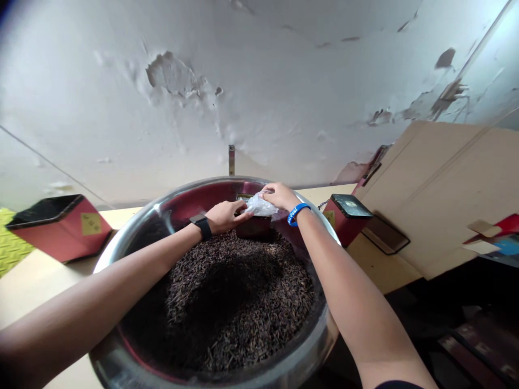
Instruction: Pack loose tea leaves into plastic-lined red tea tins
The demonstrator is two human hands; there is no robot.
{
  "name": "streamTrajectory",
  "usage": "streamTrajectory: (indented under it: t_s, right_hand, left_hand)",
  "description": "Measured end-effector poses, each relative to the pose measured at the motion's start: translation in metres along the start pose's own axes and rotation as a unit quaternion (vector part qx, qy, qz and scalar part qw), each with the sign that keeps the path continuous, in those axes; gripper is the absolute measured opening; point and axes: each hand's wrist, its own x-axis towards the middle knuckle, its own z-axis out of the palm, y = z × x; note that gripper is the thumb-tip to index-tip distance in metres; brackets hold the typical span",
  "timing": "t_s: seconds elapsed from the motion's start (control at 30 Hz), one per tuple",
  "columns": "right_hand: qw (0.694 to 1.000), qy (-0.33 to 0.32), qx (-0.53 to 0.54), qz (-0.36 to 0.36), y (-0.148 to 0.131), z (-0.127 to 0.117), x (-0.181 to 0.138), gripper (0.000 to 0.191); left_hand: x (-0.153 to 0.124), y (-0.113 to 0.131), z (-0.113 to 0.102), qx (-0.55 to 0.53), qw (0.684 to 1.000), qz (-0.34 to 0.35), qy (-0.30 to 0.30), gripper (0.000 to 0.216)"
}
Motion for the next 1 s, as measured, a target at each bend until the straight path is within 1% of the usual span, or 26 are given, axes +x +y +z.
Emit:
streamTrajectory:
  t_s: [0.23, 0.33, 0.4, 0.43, 0.5, 0.57, 0.6, 0.63, 0.7, 0.77, 0.8, 0.83, 0.87, 0.93, 0.97, 1.0]
  right_hand:
    - [1.0, -0.006, -0.016, -0.003, 0.0, 0.002, 0.0, 0.027]
    - [0.998, -0.015, -0.066, -0.004, -0.003, 0.004, 0.0, 0.025]
    - [0.991, -0.038, -0.127, -0.018, -0.006, 0.009, 0.0, 0.023]
    - [0.986, -0.051, -0.159, -0.027, -0.008, 0.013, -0.001, 0.022]
    - [0.975, -0.07, -0.205, -0.04, -0.012, 0.022, -0.002, 0.02]
    - [0.97, -0.083, -0.225, -0.04, -0.017, 0.033, -0.003, 0.019]
    - [0.968, -0.092, -0.229, -0.039, -0.019, 0.038, -0.004, 0.018]
    - [0.966, -0.104, -0.232, -0.038, -0.021, 0.041, -0.005, 0.017]
    - [0.963, -0.132, -0.23, -0.046, -0.025, 0.044, -0.007, 0.014]
    - [0.962, -0.151, -0.218, -0.065, -0.027, 0.04, -0.007, 0.015]
    - [0.964, -0.142, -0.21, -0.073, -0.026, 0.036, -0.007, 0.018]
    - [0.97, -0.114, -0.203, -0.074, -0.026, 0.032, -0.006, 0.021]
    - [0.976, -0.072, -0.194, -0.066, -0.024, 0.027, -0.005, 0.023]
    - [0.984, 0.01, -0.173, -0.027, -0.019, 0.02, -0.002, 0.024]
    - [0.986, 0.037, -0.163, -0.001, -0.015, 0.019, -0.001, 0.023]
    - [0.987, 0.048, -0.154, 0.026, -0.012, 0.018, 0.0, 0.023]
  left_hand:
    - [0.001, -0.002, 0.003, 0.025, 0.999, -0.013, 0.015, 0.046]
    - [0.002, -0.005, 0.007, 0.038, 0.999, -0.022, 0.016, 0.039]
    - [0.002, -0.007, 0.01, 0.041, 0.999, -0.016, 0.017, 0.035]
    - [0.003, -0.008, 0.011, 0.041, 0.999, -0.005, 0.025, 0.033]
    - [0.005, -0.01, 0.014, 0.038, 0.997, 0.025, 0.06, 0.028]
    - [0.007, -0.012, 0.017, 0.03, 0.993, 0.045, 0.107, 0.026]
    - [0.009, -0.013, 0.018, 0.021, 0.991, 0.043, 0.128, 0.027]
    - [0.01, -0.015, 0.02, 0.008, 0.989, 0.034, 0.144, 0.03]
    - [0.013, -0.019, 0.024, -0.031, 0.987, -0.005, 0.156, 0.032]
    - [0.015, -0.024, 0.026, -0.066, 0.984, -0.059, 0.158, 0.027]
    - [0.015, -0.027, 0.027, -0.078, 0.98, -0.086, 0.159, 0.022]
    - [0.015, -0.029, 0.028, -0.086, 0.976, -0.109, 0.165, 0.019]
    - [0.016, -0.031, 0.028, -0.095, 0.972, -0.126, 0.175, 0.017]
    - [0.016, -0.035, 0.027, -0.125, 0.964, -0.134, 0.191, 0.018]
    - [0.017, -0.037, 0.026, -0.144, 0.962, -0.13, 0.193, 0.018]
    - [0.018, -0.038, 0.025, -0.161, 0.959, -0.128, 0.193, 0.018]
